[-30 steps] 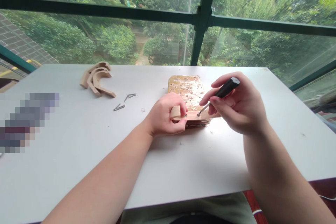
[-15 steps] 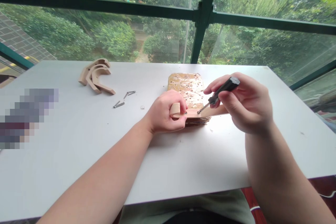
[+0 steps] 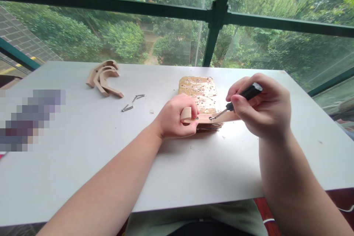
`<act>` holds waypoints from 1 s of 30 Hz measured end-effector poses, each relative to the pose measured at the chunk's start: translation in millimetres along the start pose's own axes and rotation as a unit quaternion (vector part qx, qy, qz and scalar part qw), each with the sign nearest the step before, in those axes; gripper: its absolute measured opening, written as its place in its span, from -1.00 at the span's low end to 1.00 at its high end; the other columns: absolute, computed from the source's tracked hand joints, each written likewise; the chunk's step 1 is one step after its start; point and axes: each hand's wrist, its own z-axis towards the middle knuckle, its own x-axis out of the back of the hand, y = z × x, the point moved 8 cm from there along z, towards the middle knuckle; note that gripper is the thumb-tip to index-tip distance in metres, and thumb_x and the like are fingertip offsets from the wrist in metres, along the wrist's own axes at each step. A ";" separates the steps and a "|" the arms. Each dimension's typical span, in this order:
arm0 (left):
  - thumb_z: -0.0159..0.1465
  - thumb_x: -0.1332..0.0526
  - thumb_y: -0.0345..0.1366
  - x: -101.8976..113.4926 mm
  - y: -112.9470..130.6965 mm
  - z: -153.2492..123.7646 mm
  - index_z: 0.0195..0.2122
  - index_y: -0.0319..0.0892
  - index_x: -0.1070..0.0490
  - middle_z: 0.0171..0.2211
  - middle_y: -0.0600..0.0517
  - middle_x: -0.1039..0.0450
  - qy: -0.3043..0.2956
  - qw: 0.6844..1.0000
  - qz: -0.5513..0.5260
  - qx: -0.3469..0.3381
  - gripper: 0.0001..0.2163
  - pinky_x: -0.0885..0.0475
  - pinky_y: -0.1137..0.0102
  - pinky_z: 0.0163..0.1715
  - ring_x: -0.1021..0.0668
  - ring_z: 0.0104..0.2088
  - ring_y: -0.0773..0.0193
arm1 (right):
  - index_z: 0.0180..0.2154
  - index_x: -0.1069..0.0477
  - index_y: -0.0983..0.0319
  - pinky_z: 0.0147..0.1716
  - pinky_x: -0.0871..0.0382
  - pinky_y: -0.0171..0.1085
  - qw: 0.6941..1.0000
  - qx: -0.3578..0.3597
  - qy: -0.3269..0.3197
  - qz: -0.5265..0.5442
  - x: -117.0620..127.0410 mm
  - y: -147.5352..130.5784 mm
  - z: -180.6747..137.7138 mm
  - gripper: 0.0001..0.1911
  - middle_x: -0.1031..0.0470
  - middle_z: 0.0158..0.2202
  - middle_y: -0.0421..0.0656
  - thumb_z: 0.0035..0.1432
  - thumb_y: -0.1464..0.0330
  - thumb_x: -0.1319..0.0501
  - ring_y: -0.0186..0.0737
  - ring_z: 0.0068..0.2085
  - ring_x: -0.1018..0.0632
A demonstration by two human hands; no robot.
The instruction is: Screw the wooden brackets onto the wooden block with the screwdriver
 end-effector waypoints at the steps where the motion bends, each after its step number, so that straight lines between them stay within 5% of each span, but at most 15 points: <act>1: -0.05 -0.29 -0.48 -0.1 -0.1 -0.1 -0.43 -0.12 -0.39 -0.33 0.03 -0.56 0.000 1.000 0.000 0.000 -0.83 -0.49 0.21 -0.09 -0.56 -0.21 0.13 | -0.38 -0.46 0.14 -0.47 -0.41 -0.19 1.000 -0.001 0.003 -0.002 0.1 0.3 0.1 -0.88 -0.49 -0.42 -0.15 0.19 0.30 -0.35 -0.22 -0.38 -0.52; 18: -0.04 -0.30 -0.47 -0.4 1.2 0.4 -0.44 -0.12 -0.38 -0.33 0.04 -0.56 -0.001 1.000 -0.001 -0.009 -0.83 -0.47 0.23 -0.12 -0.55 -0.23 0.16 | -0.08 -0.47 0.04 -0.46 -0.50 -0.14 0.995 0.090 0.011 0.038 -2.7 -2.0 -1.2 -0.74 -0.53 -0.38 -0.20 0.18 0.33 -0.37 -0.16 -0.39 -0.61; 30: -0.04 -0.30 -0.48 -0.1 1.1 0.7 -0.44 -0.13 -0.38 -0.34 0.04 -0.56 -0.001 1.000 -0.002 -0.011 -0.83 -0.46 0.23 -0.14 -0.55 -0.24 0.17 | -0.04 -0.47 0.11 -0.57 -0.40 -0.23 0.994 0.032 -0.030 0.098 -7.1 -1.5 -4.3 -0.80 -0.53 -0.33 -0.13 0.28 0.32 -0.26 -0.16 -0.34 -0.61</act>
